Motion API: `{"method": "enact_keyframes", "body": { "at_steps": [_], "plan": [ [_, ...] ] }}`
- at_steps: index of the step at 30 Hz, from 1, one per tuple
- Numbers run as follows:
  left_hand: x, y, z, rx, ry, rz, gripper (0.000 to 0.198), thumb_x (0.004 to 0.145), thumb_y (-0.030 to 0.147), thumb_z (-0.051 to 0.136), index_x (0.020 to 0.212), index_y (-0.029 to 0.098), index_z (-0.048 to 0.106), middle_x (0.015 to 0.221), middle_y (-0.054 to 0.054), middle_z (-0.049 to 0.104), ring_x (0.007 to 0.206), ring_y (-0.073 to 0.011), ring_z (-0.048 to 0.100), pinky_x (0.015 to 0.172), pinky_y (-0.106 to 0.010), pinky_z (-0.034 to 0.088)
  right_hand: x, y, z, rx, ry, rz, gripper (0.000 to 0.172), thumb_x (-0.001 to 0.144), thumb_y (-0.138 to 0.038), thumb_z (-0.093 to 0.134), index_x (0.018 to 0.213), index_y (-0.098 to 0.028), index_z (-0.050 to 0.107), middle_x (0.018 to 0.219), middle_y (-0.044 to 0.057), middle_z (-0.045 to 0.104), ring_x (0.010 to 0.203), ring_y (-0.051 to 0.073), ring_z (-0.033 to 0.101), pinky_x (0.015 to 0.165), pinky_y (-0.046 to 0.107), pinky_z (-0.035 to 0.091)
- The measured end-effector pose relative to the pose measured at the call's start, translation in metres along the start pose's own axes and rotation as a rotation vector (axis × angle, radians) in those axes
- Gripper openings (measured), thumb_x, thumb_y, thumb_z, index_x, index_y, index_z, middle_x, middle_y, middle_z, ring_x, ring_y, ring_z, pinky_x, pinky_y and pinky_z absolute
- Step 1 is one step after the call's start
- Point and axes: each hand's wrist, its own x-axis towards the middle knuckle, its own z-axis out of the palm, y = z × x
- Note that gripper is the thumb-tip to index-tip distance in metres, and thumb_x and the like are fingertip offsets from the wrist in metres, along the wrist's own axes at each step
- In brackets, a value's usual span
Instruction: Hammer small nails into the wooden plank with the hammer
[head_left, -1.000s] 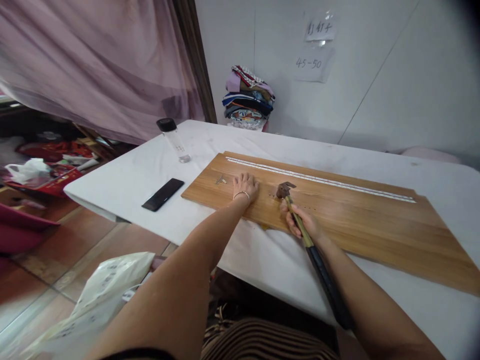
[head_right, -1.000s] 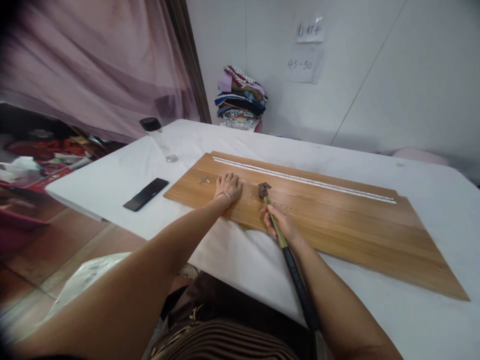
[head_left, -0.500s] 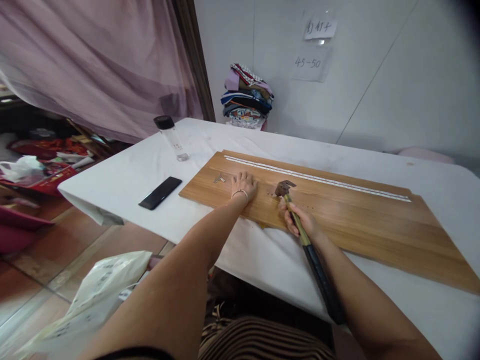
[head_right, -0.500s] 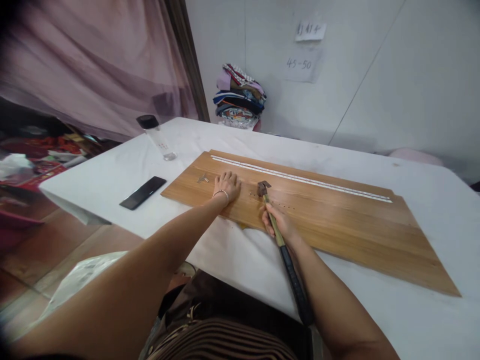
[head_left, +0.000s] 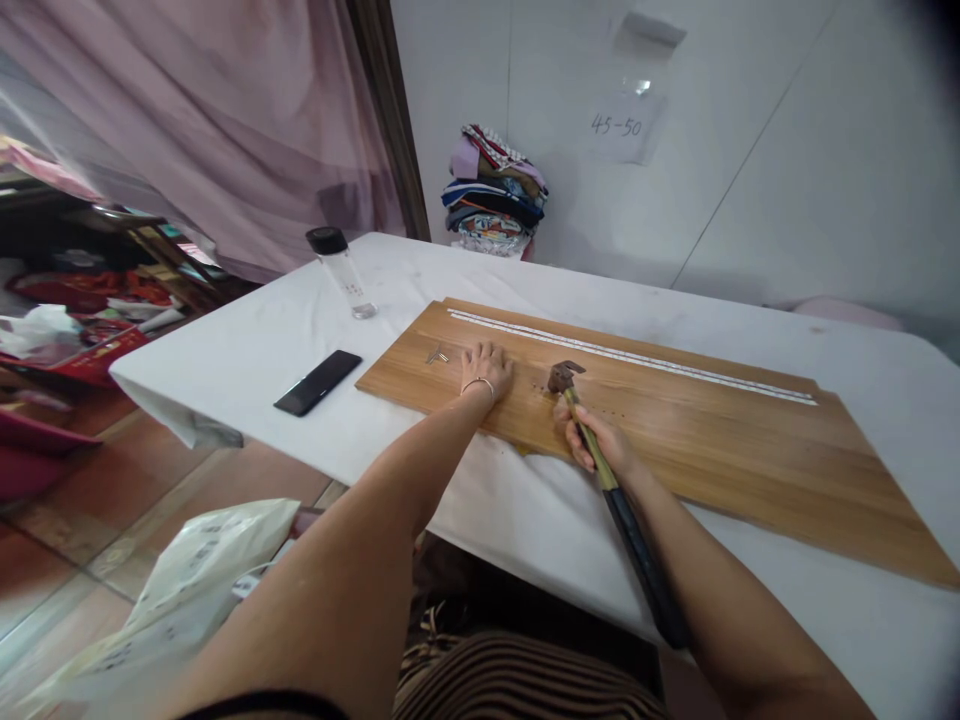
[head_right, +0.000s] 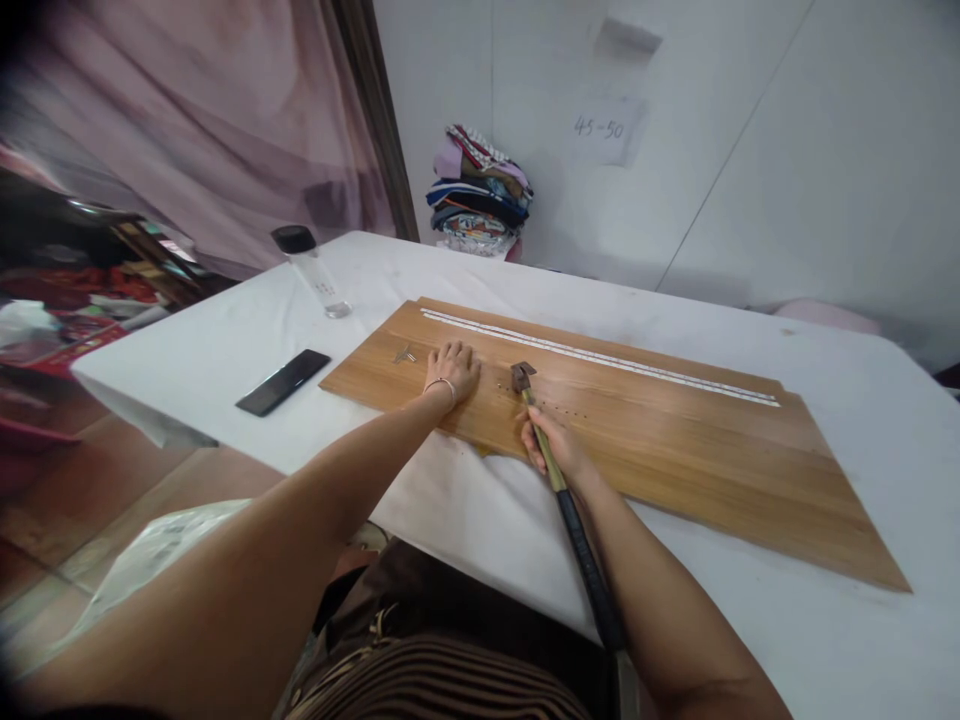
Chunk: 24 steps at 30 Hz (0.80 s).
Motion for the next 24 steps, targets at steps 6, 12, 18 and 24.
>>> {"method": "enact_keyframes", "body": {
  "at_steps": [6,12,18,24],
  "plan": [
    [0.0001,-0.0001,-0.0006,0.005,0.003,0.005,0.038,0.106,0.036,0.037,0.123,0.024,0.068,0.145,-0.012,0.064,0.14,-0.0307,0.05,0.119,-0.052,0.035,0.0009,0.0021,-0.0008,0.022,-0.004,0.014,0.044,0.085,-0.062,0.069,0.096,-0.021,0.06,0.053,-0.009,0.055,0.028,0.006,0.037,0.026,0.019,0.028],
    [0.002,-0.0004,0.001,-0.014,-0.013,0.0,0.036,0.106,0.037,0.039,0.122,0.023,0.068,0.146,-0.013,0.063,0.141,-0.0311,0.049,0.12,-0.053,0.033,0.001,0.0026,-0.0004,0.036,-0.008,-0.002,0.048,0.079,-0.065,0.073,0.094,-0.02,0.061,0.052,-0.01,0.055,0.027,0.006,0.036,0.026,0.019,0.028],
    [0.0021,-0.0011,0.0025,-0.017,0.0,0.001,0.035,0.106,0.036,0.039,0.121,0.023,0.068,0.145,-0.013,0.064,0.139,-0.0315,0.05,0.119,-0.053,0.034,0.0017,0.0024,-0.0014,0.026,-0.011,0.005,0.046,0.082,-0.063,0.07,0.095,-0.02,0.062,0.053,-0.009,0.055,0.027,0.006,0.036,0.026,0.019,0.03],
    [0.0022,-0.0017,0.0022,-0.019,0.0,0.005,0.036,0.106,0.036,0.039,0.121,0.023,0.068,0.144,-0.014,0.064,0.14,-0.0319,0.05,0.118,-0.052,0.035,0.002,0.0029,-0.0024,0.033,-0.025,0.008,0.046,0.082,-0.063,0.071,0.094,-0.02,0.061,0.053,-0.009,0.056,0.028,0.006,0.037,0.026,0.019,0.028]
  ]
}}
